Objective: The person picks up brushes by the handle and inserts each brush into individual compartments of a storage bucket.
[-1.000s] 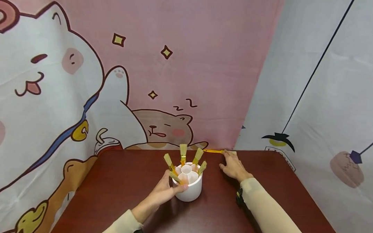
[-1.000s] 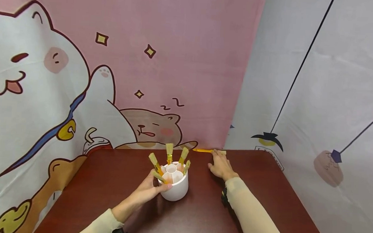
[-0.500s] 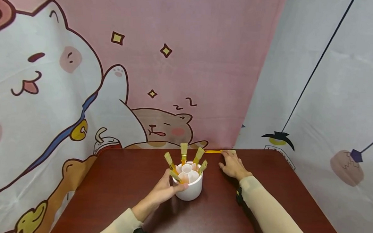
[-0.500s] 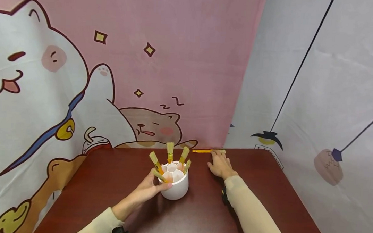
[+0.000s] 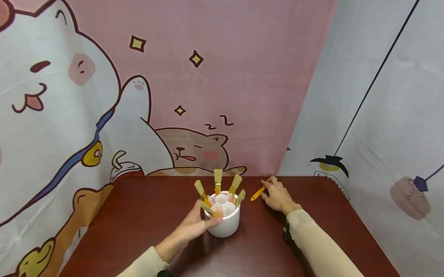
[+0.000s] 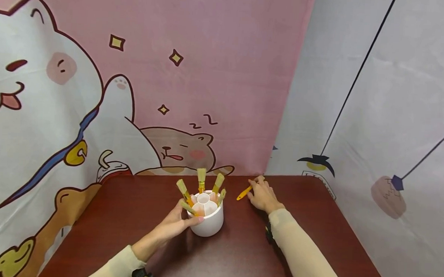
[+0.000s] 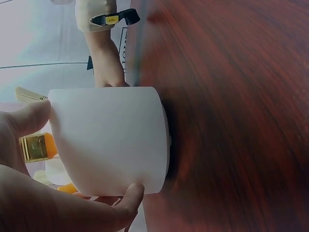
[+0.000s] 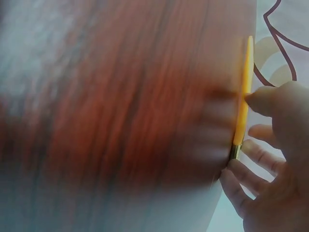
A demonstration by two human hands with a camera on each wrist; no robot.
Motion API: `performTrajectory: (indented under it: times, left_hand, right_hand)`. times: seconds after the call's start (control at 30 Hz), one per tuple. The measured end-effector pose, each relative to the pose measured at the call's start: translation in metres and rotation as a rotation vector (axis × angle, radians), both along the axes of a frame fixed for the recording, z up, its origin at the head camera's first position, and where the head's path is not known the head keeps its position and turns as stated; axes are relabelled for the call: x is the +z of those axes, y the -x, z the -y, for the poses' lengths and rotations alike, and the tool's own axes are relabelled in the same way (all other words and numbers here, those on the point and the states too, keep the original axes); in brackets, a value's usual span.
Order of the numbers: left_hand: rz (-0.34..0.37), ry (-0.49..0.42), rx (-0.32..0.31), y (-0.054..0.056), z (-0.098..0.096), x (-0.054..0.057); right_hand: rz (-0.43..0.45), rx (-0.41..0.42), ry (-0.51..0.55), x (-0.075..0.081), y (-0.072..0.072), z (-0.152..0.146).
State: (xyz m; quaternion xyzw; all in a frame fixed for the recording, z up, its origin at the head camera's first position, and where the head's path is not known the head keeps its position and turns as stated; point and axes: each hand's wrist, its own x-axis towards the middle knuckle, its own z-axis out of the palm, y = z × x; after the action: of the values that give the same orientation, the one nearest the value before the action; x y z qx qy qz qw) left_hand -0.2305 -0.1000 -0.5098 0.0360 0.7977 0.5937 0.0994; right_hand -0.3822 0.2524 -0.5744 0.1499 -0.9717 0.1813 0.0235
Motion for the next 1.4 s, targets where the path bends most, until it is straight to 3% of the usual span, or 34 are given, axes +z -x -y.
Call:
performTrajectory:
  times: [0.67, 1.03, 1.4]
  left_hand:
    - [0.021, -0.003, -0.002, 0.003, 0.003, 0.001]
    - [-0.013, -0.018, 0.012, 0.002, 0.001, -0.004]
    - [-0.044, -0.011, 0.053, -0.002, -0.004, -0.003]
  right_hand:
    - [-0.148, 0.096, 0.081, -0.003, -0.002, -0.016]
    - [-0.149, -0.053, 0.072, -0.003, -0.007, -0.016]
    - [-0.139, -0.058, 0.096, -0.001, -0.007, -0.015]
